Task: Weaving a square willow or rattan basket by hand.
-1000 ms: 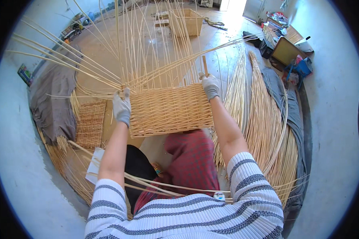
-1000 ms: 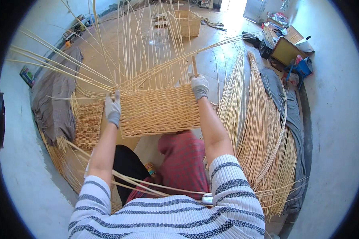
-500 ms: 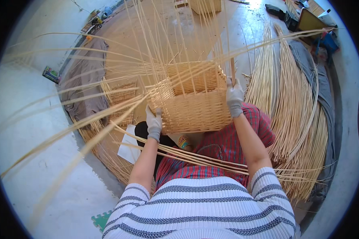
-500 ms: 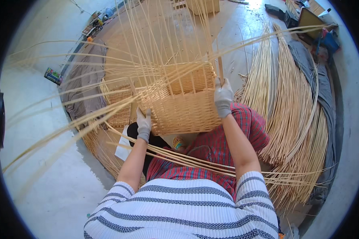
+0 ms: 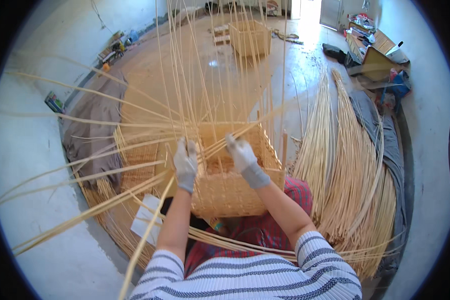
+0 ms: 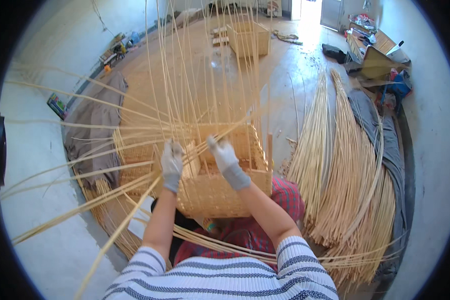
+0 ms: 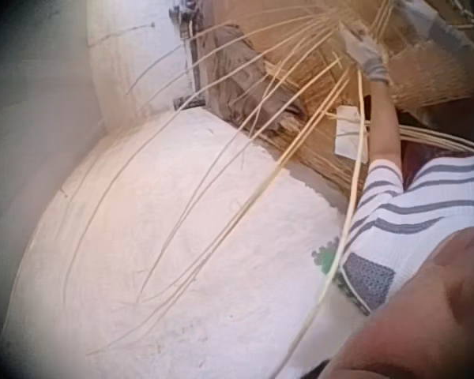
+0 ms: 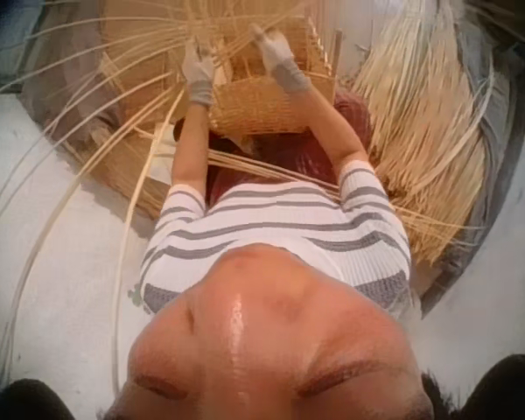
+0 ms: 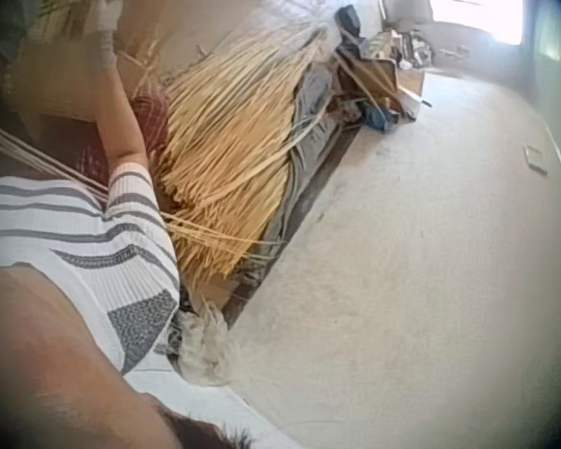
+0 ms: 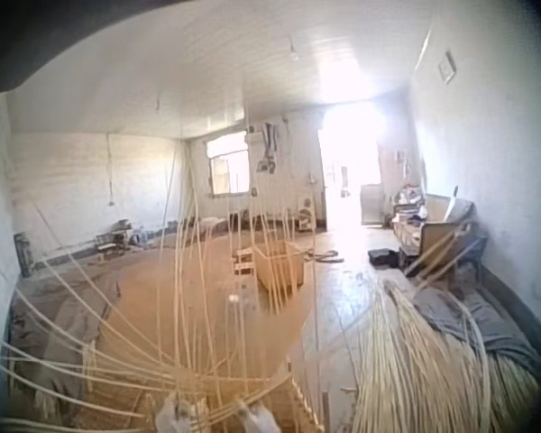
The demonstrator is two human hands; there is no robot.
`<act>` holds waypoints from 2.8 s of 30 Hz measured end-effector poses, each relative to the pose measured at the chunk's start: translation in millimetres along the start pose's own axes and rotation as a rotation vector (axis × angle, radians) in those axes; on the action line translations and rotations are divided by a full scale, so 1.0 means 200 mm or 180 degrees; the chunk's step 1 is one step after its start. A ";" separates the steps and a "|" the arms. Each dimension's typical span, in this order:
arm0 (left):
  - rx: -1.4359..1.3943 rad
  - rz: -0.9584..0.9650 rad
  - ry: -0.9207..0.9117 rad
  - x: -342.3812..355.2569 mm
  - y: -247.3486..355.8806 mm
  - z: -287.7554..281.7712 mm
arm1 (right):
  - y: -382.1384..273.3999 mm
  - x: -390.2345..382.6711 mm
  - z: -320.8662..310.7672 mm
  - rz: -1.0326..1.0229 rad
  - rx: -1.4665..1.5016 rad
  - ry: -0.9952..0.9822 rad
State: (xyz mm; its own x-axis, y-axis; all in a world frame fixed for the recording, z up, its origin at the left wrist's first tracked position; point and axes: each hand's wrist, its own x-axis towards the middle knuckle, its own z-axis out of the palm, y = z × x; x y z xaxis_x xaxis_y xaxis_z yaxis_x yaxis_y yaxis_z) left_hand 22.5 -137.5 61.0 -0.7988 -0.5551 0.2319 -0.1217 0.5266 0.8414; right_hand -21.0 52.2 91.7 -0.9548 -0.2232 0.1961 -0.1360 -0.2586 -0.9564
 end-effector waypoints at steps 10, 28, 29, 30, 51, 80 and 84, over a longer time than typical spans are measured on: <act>0.1305 0.1361 0.0024 -0.09 0.03 -0.06 | -0.10 0.84 0.58 -0.2727 -0.6058 -0.1399; 0.1017 0.2242 -0.2661 -0.77 0.02 -0.22 | -0.23 -1.05 -0.67 0.0898 -0.4139 -0.2130; 0.1155 0.2477 -0.2433 -0.73 0.05 -0.24 | -0.33 -1.00 -0.80 0.0876 -0.4389 -0.1605; 0.1409 0.2264 -0.2033 -0.69 0.08 -0.27 | -0.44 -0.97 -0.93 0.0152 -0.4668 -0.0589; 0.0020 0.0733 -0.0767 -0.80 0.13 0.39 | -0.08 -0.60 -1.43 -0.0419 0.0950 0.1112; -0.1221 -0.1273 -0.2384 -0.69 0.28 0.79 | 0.06 0.01 -1.13 0.0644 0.0852 0.1316; -0.0782 -0.0983 -0.2645 -0.72 0.29 0.74 | 0.53 -0.29 -1.41 0.0204 0.1867 0.1716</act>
State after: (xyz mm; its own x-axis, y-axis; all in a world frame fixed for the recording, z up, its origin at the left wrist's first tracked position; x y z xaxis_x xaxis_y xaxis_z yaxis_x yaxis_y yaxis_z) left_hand 43.2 69.4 4.2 -0.9297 0.0429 -0.3658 -0.3474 0.2275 0.9097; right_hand -54.3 303.2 -81.5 -0.9727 0.1919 -0.1305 -0.0583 -0.7464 -0.6629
